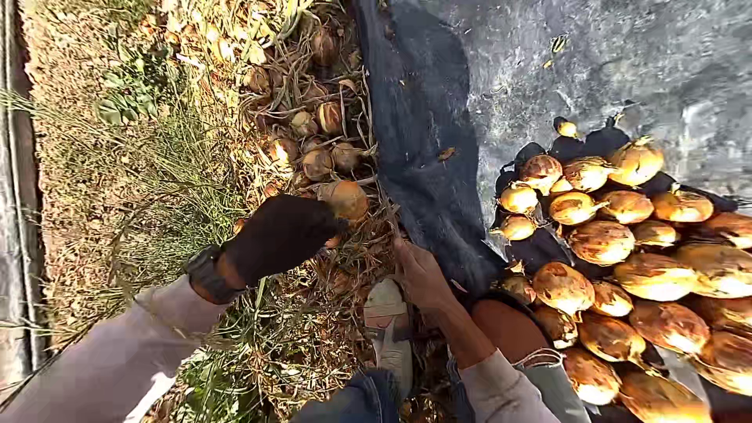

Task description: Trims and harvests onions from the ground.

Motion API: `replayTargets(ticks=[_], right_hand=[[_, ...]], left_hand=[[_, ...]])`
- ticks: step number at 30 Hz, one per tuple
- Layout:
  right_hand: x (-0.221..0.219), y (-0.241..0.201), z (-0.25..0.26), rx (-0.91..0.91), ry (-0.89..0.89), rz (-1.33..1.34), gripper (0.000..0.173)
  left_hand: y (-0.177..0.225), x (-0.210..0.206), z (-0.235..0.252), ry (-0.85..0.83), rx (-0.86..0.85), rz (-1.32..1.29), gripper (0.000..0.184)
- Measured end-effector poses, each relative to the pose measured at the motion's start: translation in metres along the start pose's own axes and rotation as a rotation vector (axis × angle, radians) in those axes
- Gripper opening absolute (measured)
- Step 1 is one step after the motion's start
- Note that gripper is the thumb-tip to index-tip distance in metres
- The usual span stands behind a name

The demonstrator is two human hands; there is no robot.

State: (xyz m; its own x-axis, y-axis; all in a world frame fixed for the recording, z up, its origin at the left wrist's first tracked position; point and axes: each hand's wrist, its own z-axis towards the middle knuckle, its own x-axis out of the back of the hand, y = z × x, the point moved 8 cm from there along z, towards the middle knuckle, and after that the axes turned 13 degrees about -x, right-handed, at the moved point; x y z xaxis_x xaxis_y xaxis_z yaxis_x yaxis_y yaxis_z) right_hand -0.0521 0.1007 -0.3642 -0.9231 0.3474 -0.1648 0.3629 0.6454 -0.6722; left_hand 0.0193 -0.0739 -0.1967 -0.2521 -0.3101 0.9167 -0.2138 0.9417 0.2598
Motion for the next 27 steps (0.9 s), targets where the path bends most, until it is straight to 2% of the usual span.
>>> replayTargets(ticks=[2,4,6,8,10,12,14,15,16,18,20,22,24,27], right_hand=[[0.0,0.006,0.003,-0.048,-0.025,-0.001,0.065],[-0.002,0.002,0.001,-0.02,0.01,0.101,0.064],[-0.002,-0.004,-0.001,0.061,0.118,0.175,0.049],[0.007,-0.015,-0.005,0.165,0.192,0.18,0.043],[0.035,-0.024,-0.013,0.225,0.289,0.234,0.043],[0.079,-0.025,-0.017,0.23,0.455,0.342,0.038],[0.116,-0.026,-0.019,0.295,0.584,0.396,0.046],[0.124,-0.026,-0.022,0.325,0.6,0.379,0.048],[0.124,-0.025,-0.024,0.322,0.584,0.359,0.051],[0.104,-0.02,-0.022,0.232,0.486,0.303,0.057],[0.082,-0.017,-0.015,0.136,0.414,0.215,0.063],[0.071,-0.021,-0.01,0.079,0.379,0.136,0.064],[0.059,-0.022,-0.01,0.022,0.334,0.085,0.064],[0.033,-0.019,-0.01,-0.013,0.183,0.054,0.066]], left_hand=[[0.031,-0.026,0.008,-0.11,-0.191,-0.03,0.028],[0.056,-0.068,0.013,-0.245,-0.187,-0.18,0.027],[0.06,-0.093,0.017,-0.297,-0.176,-0.242,0.022],[0.028,-0.089,0.03,-0.27,-0.04,-0.153,0.017],[-0.021,-0.084,0.043,-0.251,0.081,-0.004,0.021],[-0.058,-0.102,0.048,-0.377,0.095,0.142,0.031],[-0.07,-0.128,0.048,-0.522,0.1,0.193,0.056],[-0.074,-0.138,0.044,-0.553,0.155,0.202,0.064],[-0.08,-0.144,0.038,-0.556,0.24,0.206,0.064],[-0.09,-0.137,0.024,-0.543,0.43,0.215,0.049],[-0.088,-0.122,0.009,-0.554,0.569,0.143,0.05],[-0.083,-0.114,-0.001,-0.491,0.571,-0.024,0.053],[-0.068,-0.096,-0.005,-0.324,0.503,-0.294,0.052],[-0.024,-0.055,-0.016,-0.036,0.456,-0.637,0.035]])
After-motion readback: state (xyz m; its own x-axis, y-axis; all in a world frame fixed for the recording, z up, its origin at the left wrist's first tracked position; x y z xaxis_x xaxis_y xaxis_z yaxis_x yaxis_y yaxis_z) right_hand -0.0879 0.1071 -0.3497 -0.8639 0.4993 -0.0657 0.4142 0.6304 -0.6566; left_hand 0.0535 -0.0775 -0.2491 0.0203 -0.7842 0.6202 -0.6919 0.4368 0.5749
